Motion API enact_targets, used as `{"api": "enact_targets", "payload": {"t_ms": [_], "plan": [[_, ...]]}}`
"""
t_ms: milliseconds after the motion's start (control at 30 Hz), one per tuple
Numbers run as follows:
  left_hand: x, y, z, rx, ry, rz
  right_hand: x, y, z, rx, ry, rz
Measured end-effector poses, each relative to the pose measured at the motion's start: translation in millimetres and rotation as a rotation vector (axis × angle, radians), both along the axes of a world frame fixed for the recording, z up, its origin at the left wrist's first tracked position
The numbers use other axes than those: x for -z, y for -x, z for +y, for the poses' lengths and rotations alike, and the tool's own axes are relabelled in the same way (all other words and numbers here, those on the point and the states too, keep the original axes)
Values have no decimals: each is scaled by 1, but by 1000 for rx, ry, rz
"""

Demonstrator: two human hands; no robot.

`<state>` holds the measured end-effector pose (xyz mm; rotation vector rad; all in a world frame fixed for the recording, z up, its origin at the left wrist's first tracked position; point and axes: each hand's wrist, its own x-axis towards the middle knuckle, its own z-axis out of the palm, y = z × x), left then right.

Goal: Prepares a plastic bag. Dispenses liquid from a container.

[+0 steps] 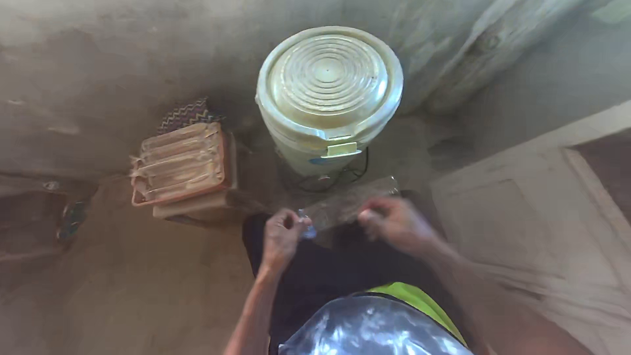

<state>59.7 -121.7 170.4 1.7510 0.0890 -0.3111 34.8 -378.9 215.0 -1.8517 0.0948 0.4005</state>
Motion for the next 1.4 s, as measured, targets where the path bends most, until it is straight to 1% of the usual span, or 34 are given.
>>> {"api": "enact_targets", "payload": {"t_ms": [33,67,133,200,233,300,367,433,500,567,600,633,700,800,867,933,967,1067,1133,1167,1200,1233,1300,1400], "plan": [[9,7,-17,39,77,49,14,2,20,-81,-96,92],[15,14,-31,52,179,104,30,4,37,-105,-156,155],[19,22,-46,-10,363,241,52,5,54,-73,-222,225],[21,25,-44,-92,479,328,59,6,54,-47,-338,239],[23,26,-40,-117,531,340,61,5,51,-47,-401,258],[27,27,-35,-131,563,306,68,4,47,-30,-493,334],[34,27,-36,-127,546,255,76,3,45,42,-505,401],[40,28,-40,-115,513,238,80,1,46,95,-370,367],[44,30,-42,-101,486,263,77,3,49,10,-97,235],[49,34,-41,-89,479,307,76,10,55,-112,183,-20],[50,34,-40,-87,463,328,81,16,58,-134,259,-158],[51,34,-41,-94,437,341,88,20,61,-141,302,-249],[56,34,-43,-120,361,327,95,22,63,-123,340,-283],[68,33,-50,-173,217,268,86,13,65,-33,304,-121],[72,31,-54,-208,121,236,84,5,67,55,199,8],[70,23,-58,-254,79,249,88,2,69,134,117,46],[67,19,-60,-276,87,256,90,3,70,152,130,31],[54,11,-67,-302,127,243,95,9,68,140,266,-63],[48,8,-70,-291,37,212,93,13,66,157,298,-188],[47,7,-69,-273,-17,193,92,13,65,168,281,-238],[49,8,-68,-251,-45,175,88,13,63,143,236,-222],[51,10,-67,-230,-34,154,86,11,60,85,168,-139],[55,16,-68,-192,68,90,87,4,56,-17,23,68],[56,20,-60,-141,255,75,93,-3,50,-6,-214,250]]}}
